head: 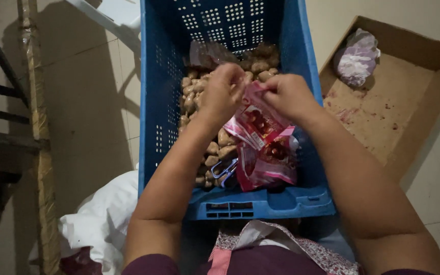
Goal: Bagging ginger roots from a blue crate into individual plastic bags
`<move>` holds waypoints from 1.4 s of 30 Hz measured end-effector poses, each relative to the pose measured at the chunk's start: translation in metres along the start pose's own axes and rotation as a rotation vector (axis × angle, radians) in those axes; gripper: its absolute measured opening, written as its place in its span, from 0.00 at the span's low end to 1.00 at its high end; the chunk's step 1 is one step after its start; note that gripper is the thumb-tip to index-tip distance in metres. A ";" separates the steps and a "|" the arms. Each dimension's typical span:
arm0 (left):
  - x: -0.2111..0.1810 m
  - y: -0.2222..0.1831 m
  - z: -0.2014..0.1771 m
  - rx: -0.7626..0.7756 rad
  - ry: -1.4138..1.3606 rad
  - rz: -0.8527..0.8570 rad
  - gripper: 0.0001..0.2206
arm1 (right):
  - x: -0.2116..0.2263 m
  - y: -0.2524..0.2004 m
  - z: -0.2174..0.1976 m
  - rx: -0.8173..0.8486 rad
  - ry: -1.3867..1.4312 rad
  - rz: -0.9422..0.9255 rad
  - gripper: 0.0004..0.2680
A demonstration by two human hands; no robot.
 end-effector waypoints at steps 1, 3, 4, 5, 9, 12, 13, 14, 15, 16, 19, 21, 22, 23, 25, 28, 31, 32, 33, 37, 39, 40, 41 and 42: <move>-0.005 -0.001 -0.006 0.000 0.000 -0.003 0.06 | -0.003 0.003 -0.001 0.002 0.001 0.000 0.05; -0.012 -0.003 -0.024 -0.057 -0.014 -0.030 0.08 | -0.018 0.006 -0.013 -0.104 0.086 0.075 0.03; -0.013 -0.004 -0.020 -0.058 -0.014 -0.029 0.08 | -0.009 0.002 -0.019 -0.105 0.086 0.075 0.03; -0.010 -0.005 -0.015 -0.041 -0.030 -0.071 0.08 | -0.010 -0.003 -0.024 -0.115 0.191 0.172 0.03; -0.006 -0.014 0.012 0.101 -0.100 -0.204 0.16 | -0.037 -0.007 -0.005 -0.135 0.518 0.337 0.06; -0.013 -0.013 0.033 0.227 -0.141 -0.286 0.20 | 0.023 -0.023 -0.030 -0.098 0.870 0.359 0.10; -0.005 -0.013 0.039 0.228 -0.143 -0.287 0.20 | 0.028 -0.027 -0.034 -0.097 0.869 0.360 0.10; 0.003 -0.013 0.042 0.204 -0.151 -0.297 0.17 | 0.036 -0.029 -0.033 -0.060 0.938 0.357 0.11; 0.012 -0.014 0.044 0.180 -0.160 -0.307 0.13 | 0.045 -0.032 -0.032 -0.023 1.006 0.354 0.11; 0.006 -0.016 0.040 0.178 -0.159 -0.310 0.13 | 0.032 -0.029 -0.026 -0.020 1.007 0.354 0.11; -0.003 -0.024 0.025 0.157 -0.198 -0.350 0.06 | 0.039 -0.020 -0.038 -0.015 0.747 0.070 0.11; -0.008 -0.023 0.010 0.132 -0.287 -0.324 0.04 | 0.043 -0.025 -0.053 -0.078 0.662 0.191 0.08; -0.011 -0.015 0.002 0.132 -0.286 -0.325 0.04 | 0.031 -0.020 -0.050 -0.077 0.663 0.191 0.08; -0.002 -0.012 -0.002 0.141 -0.333 -0.470 0.01 | 0.026 -0.014 -0.054 -0.092 0.393 0.135 0.07; -0.004 -0.011 -0.007 0.151 -0.380 -0.615 0.04 | 0.032 -0.012 -0.057 -0.103 0.122 0.079 0.09; -0.027 -0.013 -0.004 0.268 -0.261 -0.617 0.02 | 0.057 -0.023 -0.067 -0.184 0.190 0.044 0.10; -0.031 -0.016 0.017 0.388 -0.354 -0.574 0.10 | 0.074 -0.030 -0.076 -0.264 0.222 -0.088 0.14; -0.021 -0.014 0.017 0.354 -0.311 -0.571 0.05 | 0.082 -0.033 -0.079 -0.271 0.141 -0.151 0.13; -0.011 -0.013 0.018 0.321 -0.269 -0.568 0.07 | 0.090 -0.036 -0.081 -0.276 0.060 -0.215 0.11; 0.045 -0.013 -0.011 0.220 -0.457 -0.572 0.05 | 0.064 -0.023 -0.072 -0.269 -0.105 -0.304 0.06; 0.116 -0.013 -0.045 0.015 0.154 -0.411 0.05 | 0.026 -0.011 -0.064 -0.167 0.027 0.001 0.10; 0.140 -0.023 -0.041 0.018 0.156 -0.408 0.05 | 0.023 -0.012 -0.063 -0.171 0.028 0.003 0.10; 0.180 -0.040 -0.037 0.050 0.211 -0.576 0.12 | 0.020 -0.012 -0.063 -0.190 -0.009 0.012 0.08; 0.218 -0.062 -0.034 0.079 0.266 -0.748 0.21 | 0.018 -0.014 -0.062 -0.206 -0.047 0.020 0.06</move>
Point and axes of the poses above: each hand's wrist, its own y-axis towards the middle knuckle, its own z-axis out of the palm, x = y × z, the point moved 10 cm from there along y, towards the middle knuckle, and after that the axes turned 5 degrees about x, right-handed, at the moved point
